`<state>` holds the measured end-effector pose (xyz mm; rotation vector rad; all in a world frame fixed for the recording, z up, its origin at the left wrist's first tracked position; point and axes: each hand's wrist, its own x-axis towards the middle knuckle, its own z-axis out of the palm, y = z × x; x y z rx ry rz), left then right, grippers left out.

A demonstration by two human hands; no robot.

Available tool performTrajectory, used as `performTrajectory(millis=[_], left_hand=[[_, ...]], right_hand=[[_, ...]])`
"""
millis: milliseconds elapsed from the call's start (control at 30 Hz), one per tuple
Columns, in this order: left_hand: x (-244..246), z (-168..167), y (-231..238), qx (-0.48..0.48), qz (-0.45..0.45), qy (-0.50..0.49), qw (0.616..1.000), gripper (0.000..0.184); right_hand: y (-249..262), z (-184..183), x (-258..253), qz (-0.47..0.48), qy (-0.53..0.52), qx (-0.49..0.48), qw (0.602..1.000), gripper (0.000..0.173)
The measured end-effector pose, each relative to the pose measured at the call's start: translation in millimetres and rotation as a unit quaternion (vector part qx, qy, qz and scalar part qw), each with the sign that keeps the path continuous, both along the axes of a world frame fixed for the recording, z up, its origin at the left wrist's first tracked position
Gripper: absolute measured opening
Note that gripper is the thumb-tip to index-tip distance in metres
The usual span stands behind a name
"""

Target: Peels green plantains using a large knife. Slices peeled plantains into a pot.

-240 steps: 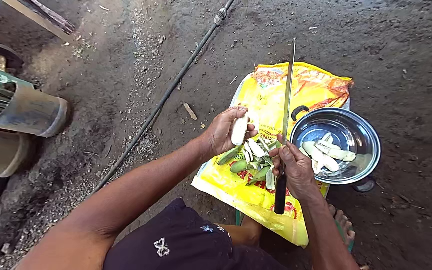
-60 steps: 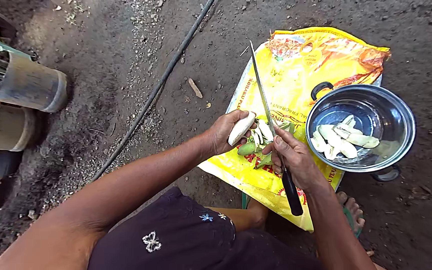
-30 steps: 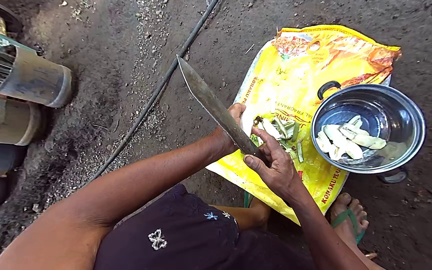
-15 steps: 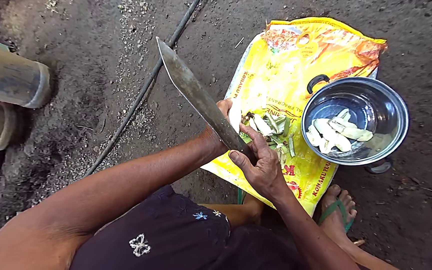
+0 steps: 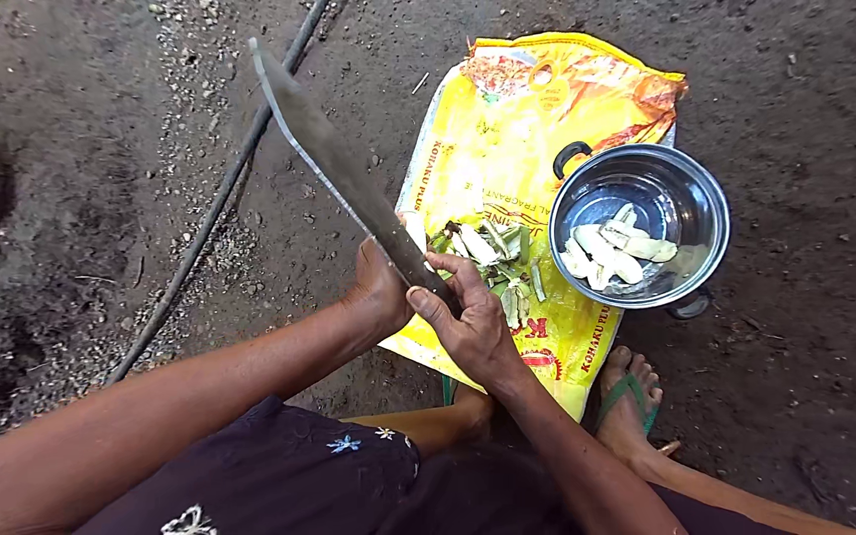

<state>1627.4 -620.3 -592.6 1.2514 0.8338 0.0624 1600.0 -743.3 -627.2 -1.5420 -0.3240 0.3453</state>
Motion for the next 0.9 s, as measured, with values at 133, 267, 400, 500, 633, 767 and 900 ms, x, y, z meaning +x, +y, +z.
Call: performTrajectory(millis=[133, 267, 400, 500, 633, 767, 900], left_hand=[[19, 6, 13, 0.005, -0.045, 0.012, 0.999, 0.030], [31, 7, 20, -0.012, -0.051, 0.016, 0.999, 0.024], [24, 2, 20, 0.004, -0.055, -0.008, 0.998, 0.014], [22, -1, 23, -0.001, -0.056, -0.011, 0.998, 0.017], [19, 4, 20, 0.009, -0.060, -0.005, 0.998, 0.017], [13, 8, 14, 0.009, -0.055, -0.010, 0.998, 0.017], [8, 3, 10, -0.012, -0.067, -0.035, 0.997, 0.020]], right_hand=[[-7, -2, 6, 0.030, 0.002, 0.005, 1.000, 0.054], [-7, 1, 7, 0.051, 0.010, 0.017, 0.998, 0.058], [-9, -1, 9, 0.074, 0.013, 0.016, 0.997, 0.062], [-6, -1, 7, 0.069, 0.013, 0.024, 0.997, 0.059], [-5, -2, 6, 0.062, 0.011, 0.022, 0.998, 0.057], [-4, -1, 6, 0.050, 0.015, 0.020, 0.998, 0.054], [-7, -4, 8, 0.040, 0.000, 0.019, 0.999, 0.050]])
